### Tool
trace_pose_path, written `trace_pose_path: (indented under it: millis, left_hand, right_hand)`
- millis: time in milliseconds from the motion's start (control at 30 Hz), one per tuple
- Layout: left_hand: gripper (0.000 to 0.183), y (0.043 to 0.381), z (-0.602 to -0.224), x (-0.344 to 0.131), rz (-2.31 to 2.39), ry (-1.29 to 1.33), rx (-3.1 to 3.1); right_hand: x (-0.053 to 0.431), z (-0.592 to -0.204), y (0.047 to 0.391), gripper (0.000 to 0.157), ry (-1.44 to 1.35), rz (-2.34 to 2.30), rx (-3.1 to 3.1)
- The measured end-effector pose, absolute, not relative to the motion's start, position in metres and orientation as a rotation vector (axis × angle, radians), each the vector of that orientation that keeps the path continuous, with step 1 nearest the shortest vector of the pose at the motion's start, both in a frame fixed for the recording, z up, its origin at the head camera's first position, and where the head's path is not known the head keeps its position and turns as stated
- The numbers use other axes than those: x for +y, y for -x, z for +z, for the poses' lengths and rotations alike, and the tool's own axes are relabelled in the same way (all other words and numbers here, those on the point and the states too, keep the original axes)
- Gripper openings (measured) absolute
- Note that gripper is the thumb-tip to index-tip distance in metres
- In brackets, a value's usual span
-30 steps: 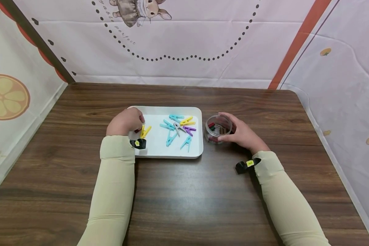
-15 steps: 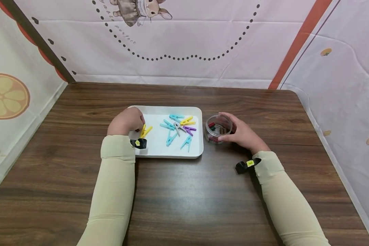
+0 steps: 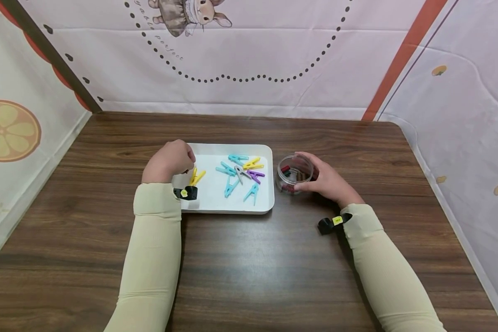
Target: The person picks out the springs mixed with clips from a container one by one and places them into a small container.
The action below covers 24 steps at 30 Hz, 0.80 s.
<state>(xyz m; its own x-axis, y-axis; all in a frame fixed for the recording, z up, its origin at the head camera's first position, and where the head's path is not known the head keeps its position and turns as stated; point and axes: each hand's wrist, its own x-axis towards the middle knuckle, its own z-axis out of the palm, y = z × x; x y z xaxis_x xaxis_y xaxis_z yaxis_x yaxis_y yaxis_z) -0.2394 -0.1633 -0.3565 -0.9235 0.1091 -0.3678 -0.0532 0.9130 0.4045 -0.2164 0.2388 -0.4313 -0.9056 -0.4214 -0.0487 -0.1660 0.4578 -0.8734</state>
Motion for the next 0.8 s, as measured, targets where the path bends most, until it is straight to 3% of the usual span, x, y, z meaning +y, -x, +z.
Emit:
trace_pose_path:
  millis: [800]
  left_hand:
    - [0.024,0.23,-0.334,-0.154,0.738,-0.148,2.762]
  right_hand:
    - [0.239,-0.433,0.217,0.087,0.477,-1.432,2.448]
